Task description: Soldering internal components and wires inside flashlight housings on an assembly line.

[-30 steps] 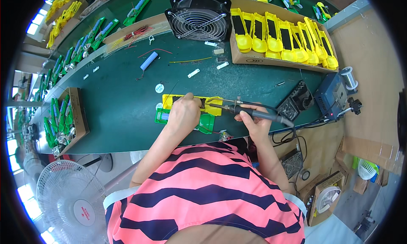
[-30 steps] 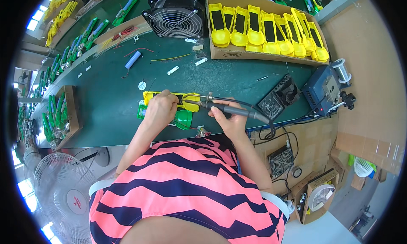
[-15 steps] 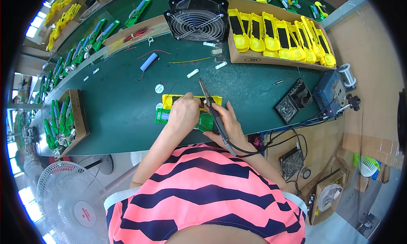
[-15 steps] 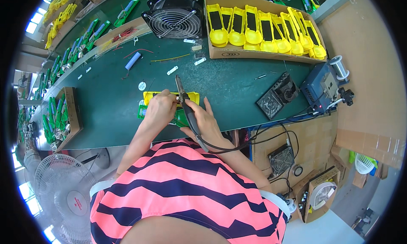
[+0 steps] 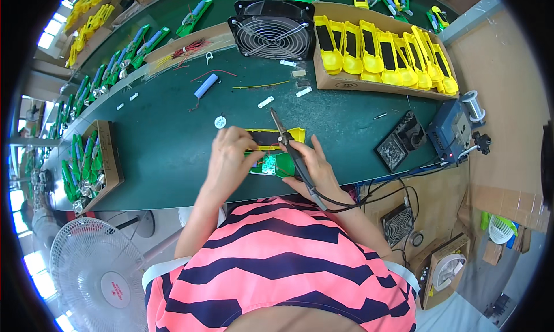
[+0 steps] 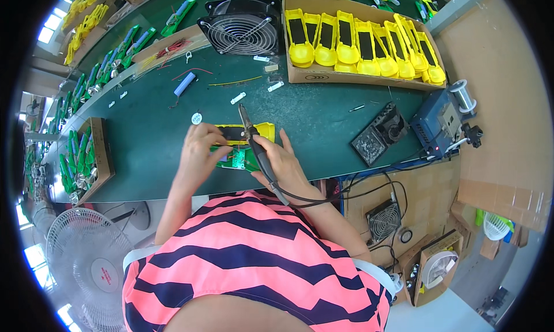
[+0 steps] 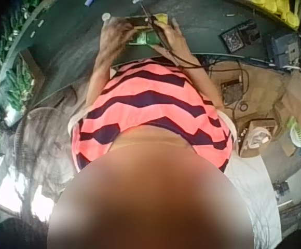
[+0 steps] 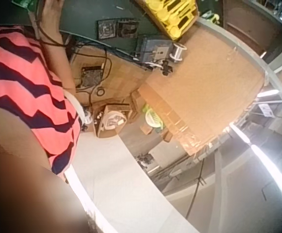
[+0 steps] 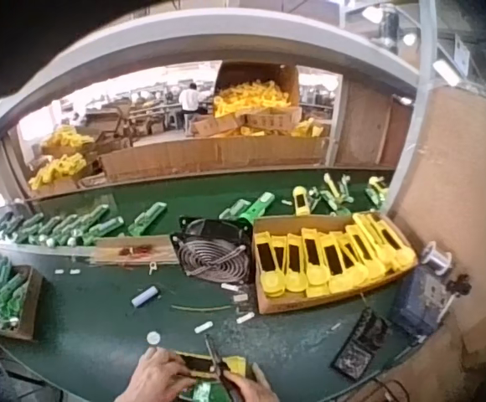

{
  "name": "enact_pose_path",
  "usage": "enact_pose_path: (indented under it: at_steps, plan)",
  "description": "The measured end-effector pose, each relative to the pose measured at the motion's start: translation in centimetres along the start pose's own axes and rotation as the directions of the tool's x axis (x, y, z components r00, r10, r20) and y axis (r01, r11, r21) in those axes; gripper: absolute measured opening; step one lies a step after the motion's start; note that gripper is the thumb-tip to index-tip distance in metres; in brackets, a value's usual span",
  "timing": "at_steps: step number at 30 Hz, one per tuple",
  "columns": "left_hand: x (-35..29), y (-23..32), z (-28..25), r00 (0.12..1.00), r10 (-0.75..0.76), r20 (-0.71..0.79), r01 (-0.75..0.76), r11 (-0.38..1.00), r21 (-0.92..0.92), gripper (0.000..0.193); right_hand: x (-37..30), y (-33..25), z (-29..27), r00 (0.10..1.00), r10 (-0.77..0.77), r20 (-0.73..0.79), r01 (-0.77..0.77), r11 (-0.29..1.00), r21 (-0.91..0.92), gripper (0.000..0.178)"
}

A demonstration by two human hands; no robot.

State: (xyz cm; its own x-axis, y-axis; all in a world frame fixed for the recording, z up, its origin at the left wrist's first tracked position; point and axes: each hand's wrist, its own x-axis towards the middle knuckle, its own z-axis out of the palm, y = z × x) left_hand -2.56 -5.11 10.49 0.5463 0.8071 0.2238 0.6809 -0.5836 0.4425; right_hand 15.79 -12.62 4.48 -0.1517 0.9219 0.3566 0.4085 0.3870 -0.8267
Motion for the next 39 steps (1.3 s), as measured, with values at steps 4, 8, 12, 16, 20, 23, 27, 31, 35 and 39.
enact_pose_path:
  at_steps: [4,8,12,16,20,23,27,31,35,39]
  plan:
    - [-1.3,1.0,2.2,0.989,0.008,-0.149,-0.017,0.998,-0.058,0.008,0.8,0.5,-0.8,0.999,0.037,0.038,-0.035,0.998,-0.046,0.07]
    - [-2.4,0.8,3.5,0.987,0.012,-0.159,-0.034,0.99,-0.137,0.009,1.2,0.7,-1.2,0.999,0.033,0.029,-0.032,0.999,-0.039,0.067]
    - [-2.6,0.6,2.5,0.994,-0.092,-0.053,0.076,0.963,-0.257,0.008,0.3,0.1,-1.6,0.995,0.029,-0.095,-0.03,1.0,-0.008,0.049]
    - [-2.5,0.0,2.3,0.996,-0.077,-0.037,0.066,0.968,-0.244,0.01,-2.3,-0.5,-2.0,0.972,-0.044,-0.229,0.009,0.988,-0.151,0.031]
    - [-2.2,0.4,2.1,0.993,-0.116,-0.005,0.112,0.967,-0.23,0.009,-4.9,0.5,0.6,0.882,0.168,-0.44,-0.034,0.954,0.297,0.024]
    - [-2.3,0.2,2.5,0.993,-0.113,-0.035,0.103,0.969,-0.223,0.009,-4.8,-0.8,1.1,0.809,0.458,-0.368,-0.211,0.811,0.546,0.029]
    - [-2.2,0.5,2.6,0.993,-0.109,-0.039,0.099,0.975,-0.198,0.009,-5.1,0.1,1.2,0.814,0.473,-0.338,-0.187,0.763,0.618,0.031]
    - [-2.0,0.4,2.5,0.996,-0.082,-0.029,0.075,0.981,-0.176,0.009,-5.0,-0.2,1.5,0.803,0.494,-0.335,-0.203,0.753,0.625,0.029]
    - [-2.0,0.5,2.4,0.997,-0.079,-0.024,0.073,0.982,-0.172,0.009,-4.7,-0.3,1.6,0.764,0.546,-0.344,-0.235,0.732,0.639,0.025]
    - [-2.0,0.6,2.5,0.996,-0.089,-0.029,0.083,0.983,-0.164,0.008,-4.7,-0.3,1.6,0.803,0.484,-0.349,-0.195,0.766,0.612,0.021]
